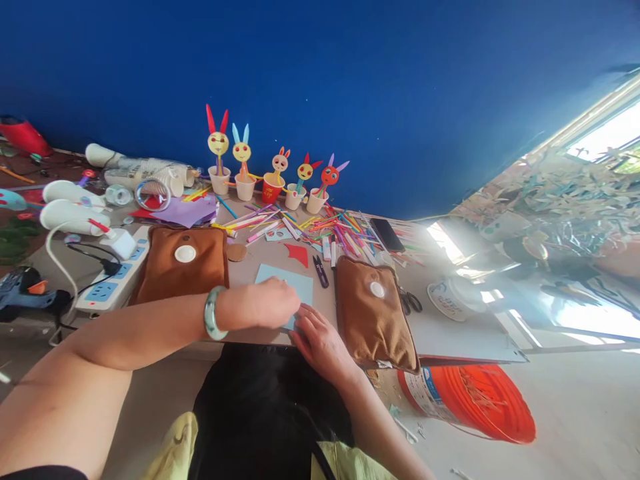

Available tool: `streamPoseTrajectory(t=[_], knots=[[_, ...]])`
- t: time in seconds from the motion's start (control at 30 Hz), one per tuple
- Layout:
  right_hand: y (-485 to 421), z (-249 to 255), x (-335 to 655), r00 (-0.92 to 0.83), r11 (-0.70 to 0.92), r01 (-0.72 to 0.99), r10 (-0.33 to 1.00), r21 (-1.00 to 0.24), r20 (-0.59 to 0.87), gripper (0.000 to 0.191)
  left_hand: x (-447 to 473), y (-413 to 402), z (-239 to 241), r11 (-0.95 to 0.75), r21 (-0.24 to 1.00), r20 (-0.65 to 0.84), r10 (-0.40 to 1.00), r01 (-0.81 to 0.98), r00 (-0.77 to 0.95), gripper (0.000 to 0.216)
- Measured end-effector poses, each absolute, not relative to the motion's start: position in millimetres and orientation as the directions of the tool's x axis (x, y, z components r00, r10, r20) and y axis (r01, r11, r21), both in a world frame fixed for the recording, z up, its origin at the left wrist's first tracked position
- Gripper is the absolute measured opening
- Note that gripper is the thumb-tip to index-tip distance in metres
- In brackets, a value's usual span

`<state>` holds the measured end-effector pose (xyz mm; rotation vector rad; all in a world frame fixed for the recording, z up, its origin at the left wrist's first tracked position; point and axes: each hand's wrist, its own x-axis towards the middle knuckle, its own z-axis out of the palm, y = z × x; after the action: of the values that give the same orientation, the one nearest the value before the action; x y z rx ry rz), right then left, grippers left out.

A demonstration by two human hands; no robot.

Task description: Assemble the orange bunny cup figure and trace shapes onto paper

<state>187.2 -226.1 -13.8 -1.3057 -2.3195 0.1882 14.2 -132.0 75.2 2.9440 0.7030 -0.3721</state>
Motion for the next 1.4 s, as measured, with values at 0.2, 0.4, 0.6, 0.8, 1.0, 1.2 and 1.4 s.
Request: streamPoseTrajectory(t=[0.2, 0.4, 0.6, 0.8, 1.0, 1.2, 1.4], knots=[[-225, -1, 192, -0.461, 0.544, 0.746, 0.838, -0.383, 0.293, 0.011, 17, -168, 30, -0.869, -0.079, -0.115, 0.495, 0.489, 0.861, 0.03], [-224, 6, 192, -0.459, 0.52, 0.743, 0.854, -0.422, 0.245, 0.005, 22, -179, 7, -0.843, -0.121, -0.16, 0.538, 0.524, 0.828, 0.047], [-224, 7, 190, -0.452, 0.503, 0.783, 0.864, -0.366, 0.222, 0.006, 19, -181, 10, -0.824, -0.09, -0.197, 0.565, 0.559, 0.801, 0.074], [-221, 7, 189, -0.439, 0.485, 0.803, 0.875, -0.346, 0.206, 0.017, 17, -182, 3, -0.834, -0.111, -0.213, 0.552, 0.541, 0.806, 0.078], [-219, 14, 193, -0.468, 0.497, 0.811, 0.868, -0.31, 0.168, 0.022, 15, -181, -5, -0.839, -0.117, -0.159, 0.544, 0.531, 0.824, 0.075], [-211, 37, 214, -0.525, 0.52, 0.795, 0.848, -0.313, 0.073, 0.03, 15, -176, -3, -0.837, -0.068, -0.151, 0.546, 0.542, 0.824, 0.092], [-181, 51, 242, -0.381, 0.407, 0.901, 0.908, -0.153, 0.174, 0.021, 16, -171, 14, -0.84, 0.0, -0.255, 0.525, 0.543, 0.812, 0.096]])
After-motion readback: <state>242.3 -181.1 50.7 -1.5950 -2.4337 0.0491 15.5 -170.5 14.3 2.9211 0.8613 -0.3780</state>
